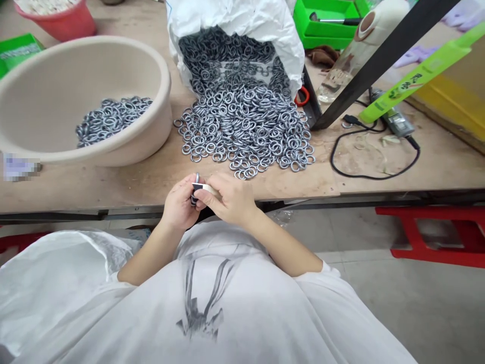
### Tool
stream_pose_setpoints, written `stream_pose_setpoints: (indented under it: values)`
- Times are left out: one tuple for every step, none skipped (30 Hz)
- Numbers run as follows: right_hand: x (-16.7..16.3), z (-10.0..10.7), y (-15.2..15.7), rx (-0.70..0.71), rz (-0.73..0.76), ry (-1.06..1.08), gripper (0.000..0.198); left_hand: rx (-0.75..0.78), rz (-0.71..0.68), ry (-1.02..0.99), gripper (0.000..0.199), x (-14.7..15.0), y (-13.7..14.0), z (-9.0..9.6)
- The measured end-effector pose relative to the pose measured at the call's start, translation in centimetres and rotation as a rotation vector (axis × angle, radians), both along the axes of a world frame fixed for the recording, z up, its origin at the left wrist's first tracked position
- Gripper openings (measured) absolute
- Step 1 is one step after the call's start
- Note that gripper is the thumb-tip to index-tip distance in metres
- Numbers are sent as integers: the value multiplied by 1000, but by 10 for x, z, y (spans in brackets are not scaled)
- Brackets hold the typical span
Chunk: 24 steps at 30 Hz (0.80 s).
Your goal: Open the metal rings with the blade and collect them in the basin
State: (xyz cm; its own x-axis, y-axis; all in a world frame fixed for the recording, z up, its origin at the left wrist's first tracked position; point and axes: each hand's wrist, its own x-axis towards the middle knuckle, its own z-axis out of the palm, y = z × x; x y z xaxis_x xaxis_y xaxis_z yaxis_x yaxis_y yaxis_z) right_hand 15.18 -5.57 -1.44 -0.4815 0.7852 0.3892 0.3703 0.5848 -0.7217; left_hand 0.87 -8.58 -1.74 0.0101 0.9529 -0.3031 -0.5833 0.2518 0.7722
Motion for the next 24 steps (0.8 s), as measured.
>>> stream_pose_setpoints:
  values:
    - [0, 0, -1, 15, -4, -24, 49, -7, 1, -1, 40, 1, 0, 0]
    - [1, 0, -2, 27, -8, -41, 49, -11, 1, -3, 40, 1, 0, 1]
    - [1, 0, -2, 38, -12, -51, 49, -12, 0, -3, 40, 2, 0, 1]
    - [1, 0, -2, 46, -12, -57, 48, -12, -3, -3, 41, 2, -1, 1]
    - [1, 0, -1, 52, -9, -60, 47, -12, -5, -2, 42, 3, -1, 1]
    - [1, 1, 0, 56, -5, -60, 46, -12, -8, -2, 42, 3, -1, 2]
    - [2, 1, 1, 53, 1, -61, 46, -14, -10, -1, 42, 3, -1, 2]
    - [2, 2, 1, 45, 8, -65, 47, -18, -13, -1, 43, 3, -2, 2]
    - [2, 2, 1, 29, 15, -72, 49, -23, -18, -2, 43, 2, -2, 2]
    - [2, 3, 0, 7, 24, -76, 50, -27, -27, -3, 42, 2, -2, 2]
    - [2, 3, -1, -18, 34, -76, 50, -32, -41, -4, 42, 1, -1, 2]
    - [1, 3, -2, -45, 44, -70, 50, -36, -56, -6, 41, 0, -1, 2]
    - [0, 2, -3, -70, 54, -58, 49, -39, -71, -6, 40, -1, -1, 2]
    - [0, 2, -3, -90, 62, -43, 48, -40, -81, -5, 39, -2, -1, 2]
    - [-1, 0, -3, -105, 65, -36, 48, -37, -86, -3, 39, -3, -1, 1]
    - [-1, -1, -1, -116, 51, -40, 48, -27, -92, 4, 40, -5, -1, 1]
    - [-1, -1, 3, -126, 10, -60, 49, -9, -110, 16, 41, -6, -3, 0]
    - [0, -1, 8, -137, -59, -99, 50, 12, -144, 31, 43, -8, -4, -1]
    - [1, -1, 15, -143, -146, -151, 51, 32, -190, 46, 45, -9, -6, -3]
    - [2, 0, 23, -152, -260, -217, 52, 47, -231, 58, 47, -11, -7, -4]
    - [3, 2, 31, -149, -350, -302, 51, 55, -257, 67, 47, -12, -8, -4]
    - [3, 3, 39, -123, -398, -388, 48, 58, -257, 74, 47, -14, -9, -5]
    - [2, 5, 45, -81, -408, -463, 44, 59, -230, 80, 45, -16, -8, -5]
    - [-1, 7, 51, -40, -401, -537, 38, 61, -183, 88, 43, -17, -7, -4]
